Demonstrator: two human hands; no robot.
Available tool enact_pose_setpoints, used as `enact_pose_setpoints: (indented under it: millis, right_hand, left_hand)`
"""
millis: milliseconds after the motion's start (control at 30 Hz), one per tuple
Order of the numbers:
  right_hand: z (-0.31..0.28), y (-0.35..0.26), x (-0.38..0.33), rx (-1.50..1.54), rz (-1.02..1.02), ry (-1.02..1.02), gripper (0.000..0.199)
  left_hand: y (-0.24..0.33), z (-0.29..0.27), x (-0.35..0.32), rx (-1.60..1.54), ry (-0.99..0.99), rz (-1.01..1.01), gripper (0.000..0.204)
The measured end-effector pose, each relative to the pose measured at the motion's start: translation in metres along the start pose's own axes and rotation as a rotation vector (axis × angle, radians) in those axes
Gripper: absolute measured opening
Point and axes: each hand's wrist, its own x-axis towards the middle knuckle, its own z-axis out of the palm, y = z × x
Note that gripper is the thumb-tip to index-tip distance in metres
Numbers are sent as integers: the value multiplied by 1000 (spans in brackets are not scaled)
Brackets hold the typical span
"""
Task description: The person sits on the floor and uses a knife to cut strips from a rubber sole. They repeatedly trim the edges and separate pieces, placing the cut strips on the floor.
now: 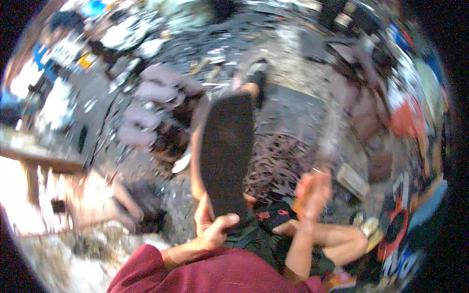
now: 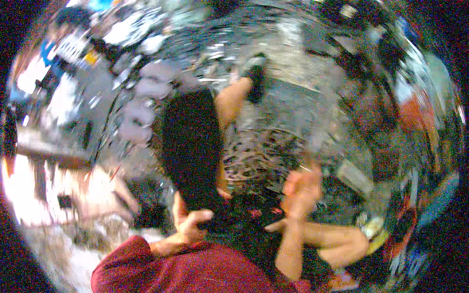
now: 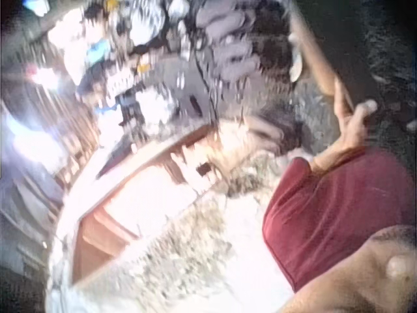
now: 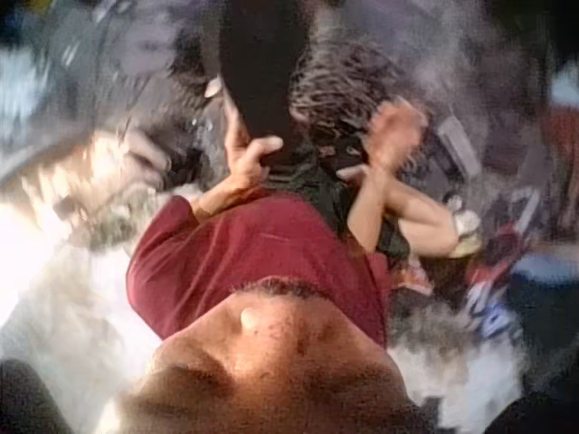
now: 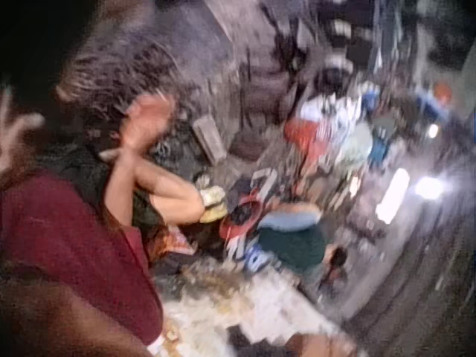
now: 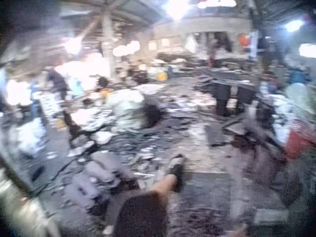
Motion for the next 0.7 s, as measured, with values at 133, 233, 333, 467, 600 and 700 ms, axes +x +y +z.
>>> enact_pose_setpoints:
  millis: [133,233,333,467,600,700]
  right_hand:
    - [-61,-47,-19,-383,-91,526,39]
    - [-116,-59,-27,-434,-88,342,45]
    - [-122,-82,-41,-414,-115,248,42]
    - [-153,-89,-34,-339,-175,147,53]
    - [-125,-133,-44,-280,-127,543,40]
    - [-151,-195,-50,-195,-205,162,36]
  left_hand:
    - [33,-71,32,362,616,328,88]
    - [6,-224,5,862,1053,359,81]
    - [-20,-338,-38,1271,1565,-144,86]
    - [-31,-412,-72,1533,1541,-398,84]
    - [-25,-408,-76,1524,1305,-212,76]
    - [-39,-427,-85,1819,1275,0,75]
